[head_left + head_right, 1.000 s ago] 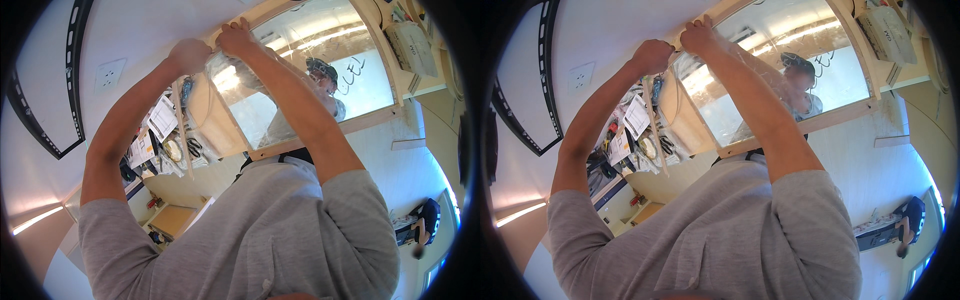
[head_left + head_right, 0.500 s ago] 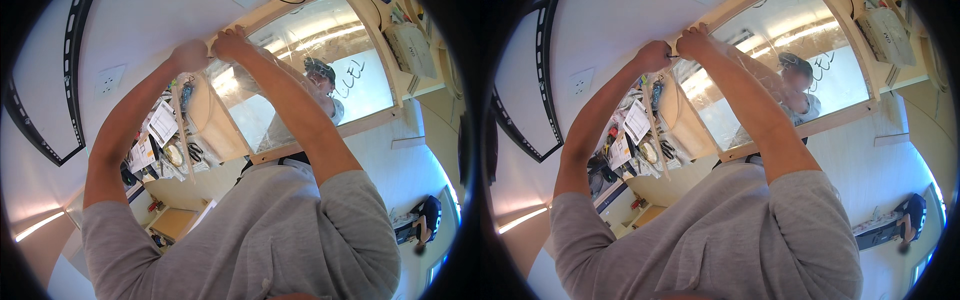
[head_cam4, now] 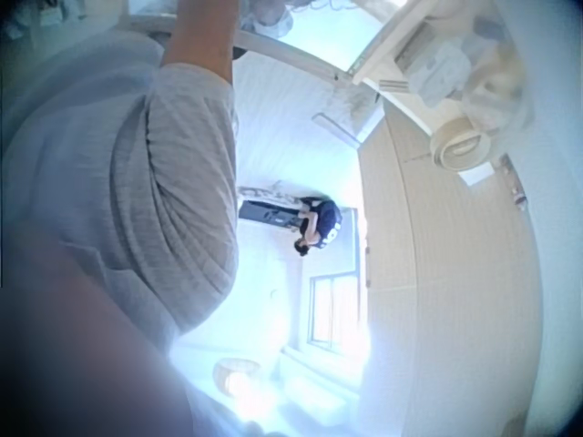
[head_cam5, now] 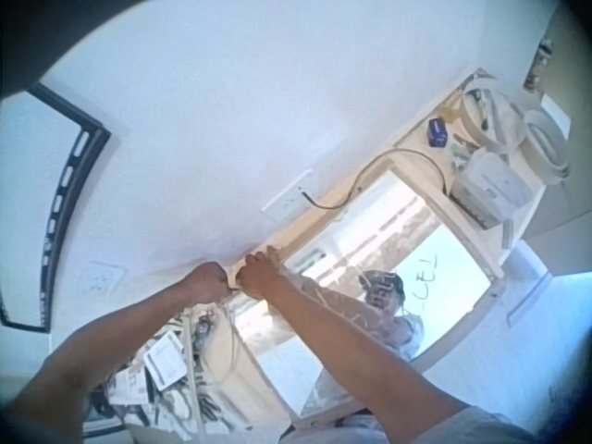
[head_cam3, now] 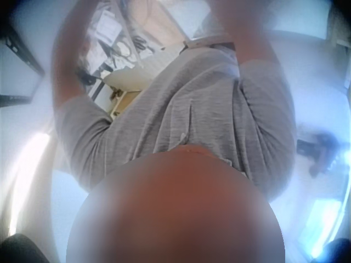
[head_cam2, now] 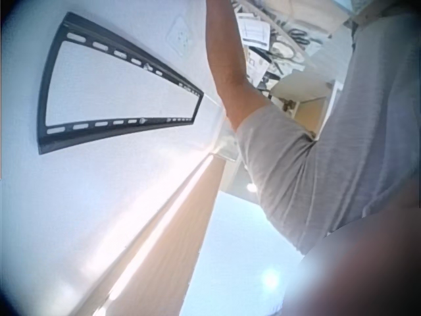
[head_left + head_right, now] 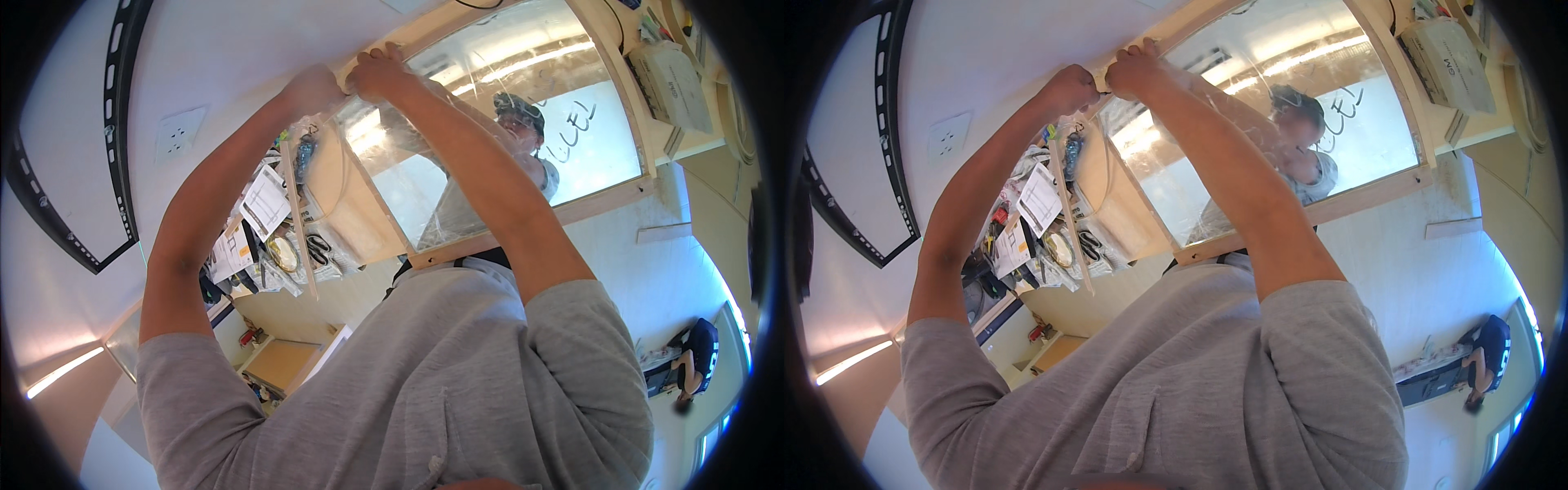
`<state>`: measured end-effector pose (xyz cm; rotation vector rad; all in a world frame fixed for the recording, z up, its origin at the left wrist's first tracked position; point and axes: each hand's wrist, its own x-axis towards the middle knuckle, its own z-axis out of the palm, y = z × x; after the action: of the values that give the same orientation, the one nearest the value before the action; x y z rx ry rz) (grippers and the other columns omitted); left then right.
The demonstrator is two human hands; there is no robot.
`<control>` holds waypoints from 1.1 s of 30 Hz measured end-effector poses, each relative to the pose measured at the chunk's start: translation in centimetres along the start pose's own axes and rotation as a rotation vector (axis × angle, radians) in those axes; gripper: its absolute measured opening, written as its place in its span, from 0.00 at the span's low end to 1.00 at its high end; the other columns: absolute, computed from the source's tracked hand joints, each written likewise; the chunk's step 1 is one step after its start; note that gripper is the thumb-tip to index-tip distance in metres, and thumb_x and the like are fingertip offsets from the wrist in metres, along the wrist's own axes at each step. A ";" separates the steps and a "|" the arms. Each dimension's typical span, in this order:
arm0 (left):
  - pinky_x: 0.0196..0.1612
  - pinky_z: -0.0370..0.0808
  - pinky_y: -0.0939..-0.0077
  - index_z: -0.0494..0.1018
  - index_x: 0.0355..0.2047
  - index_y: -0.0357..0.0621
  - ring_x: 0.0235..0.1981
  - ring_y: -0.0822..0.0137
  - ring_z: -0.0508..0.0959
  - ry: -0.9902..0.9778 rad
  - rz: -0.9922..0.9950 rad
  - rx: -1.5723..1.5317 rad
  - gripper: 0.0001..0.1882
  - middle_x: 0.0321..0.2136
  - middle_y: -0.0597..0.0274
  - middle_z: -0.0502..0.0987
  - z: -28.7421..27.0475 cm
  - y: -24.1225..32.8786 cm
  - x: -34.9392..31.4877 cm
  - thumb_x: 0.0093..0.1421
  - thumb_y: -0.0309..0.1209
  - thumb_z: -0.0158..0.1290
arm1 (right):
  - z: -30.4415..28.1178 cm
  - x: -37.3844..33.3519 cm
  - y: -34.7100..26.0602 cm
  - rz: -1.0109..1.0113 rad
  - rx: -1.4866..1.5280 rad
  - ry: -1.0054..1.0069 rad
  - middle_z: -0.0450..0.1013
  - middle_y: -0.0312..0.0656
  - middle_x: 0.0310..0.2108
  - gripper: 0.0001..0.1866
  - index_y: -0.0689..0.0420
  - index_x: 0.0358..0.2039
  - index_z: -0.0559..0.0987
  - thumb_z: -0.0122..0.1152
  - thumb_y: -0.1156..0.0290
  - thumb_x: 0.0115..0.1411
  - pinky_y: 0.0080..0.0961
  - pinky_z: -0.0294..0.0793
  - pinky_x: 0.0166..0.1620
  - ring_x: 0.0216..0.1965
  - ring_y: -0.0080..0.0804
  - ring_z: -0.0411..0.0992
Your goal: The person assembles a rectangular frame by attaching wooden strips to a transparent sheet. They peel protective film, align and press strips along edges, flip the assembly, and reposition components on a workbench.
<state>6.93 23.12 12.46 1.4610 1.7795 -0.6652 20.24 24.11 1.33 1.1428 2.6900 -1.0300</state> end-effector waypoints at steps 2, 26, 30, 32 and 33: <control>0.30 0.76 0.63 0.79 0.40 0.37 0.25 0.57 0.80 0.112 0.282 0.484 0.16 0.27 0.51 0.81 0.5 -0.1 -0.4 0.51 0.30 0.60 | 0.4 0.0 0.1 -0.001 0.009 0.067 0.72 0.40 0.55 0.17 0.37 0.50 0.85 0.53 0.65 0.64 0.58 0.41 0.69 0.63 0.41 0.64; 0.37 0.79 0.57 0.81 0.38 0.39 0.33 0.51 0.83 0.345 0.595 0.631 0.16 0.30 0.48 0.82 1.3 -0.2 -2.1 0.48 0.30 0.65 | -0.2 -0.4 0.0 -0.014 -0.031 0.065 0.71 0.40 0.57 0.18 0.33 0.51 0.84 0.53 0.63 0.65 0.57 0.40 0.70 0.63 0.42 0.64; 0.38 0.78 0.60 0.80 0.40 0.35 0.34 0.55 0.84 -0.056 -0.347 -0.412 0.17 0.30 0.46 0.82 0.5 0.5 -1.2 0.50 0.31 0.65 | -0.1 -0.4 0.1 -0.023 -0.006 0.059 0.72 0.40 0.57 0.16 0.37 0.48 0.86 0.55 0.60 0.65 0.58 0.42 0.69 0.62 0.41 0.65; 0.38 0.78 0.61 0.80 0.39 0.34 0.34 0.57 0.84 -0.072 -0.342 -0.477 0.16 0.31 0.46 0.82 0.3 0.4 -0.7 0.50 0.30 0.63 | 0.3 -0.3 0.1 -0.044 0.004 0.063 0.72 0.39 0.56 0.15 0.38 0.47 0.86 0.54 0.60 0.65 0.58 0.42 0.69 0.62 0.41 0.66; 0.38 0.78 0.62 0.80 0.39 0.33 0.34 0.57 0.84 -0.079 -0.326 -0.516 0.16 0.31 0.45 0.82 0.3 0.4 -0.3 0.51 0.29 0.63 | 0.5 -0.2 0.3 -0.042 -0.003 0.071 0.72 0.39 0.56 0.15 0.38 0.47 0.86 0.54 0.60 0.65 0.58 0.42 0.69 0.62 0.41 0.66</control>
<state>7.42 22.80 12.59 0.8005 1.9589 -0.3690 20.48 23.85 0.85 1.1487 2.7805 -1.0098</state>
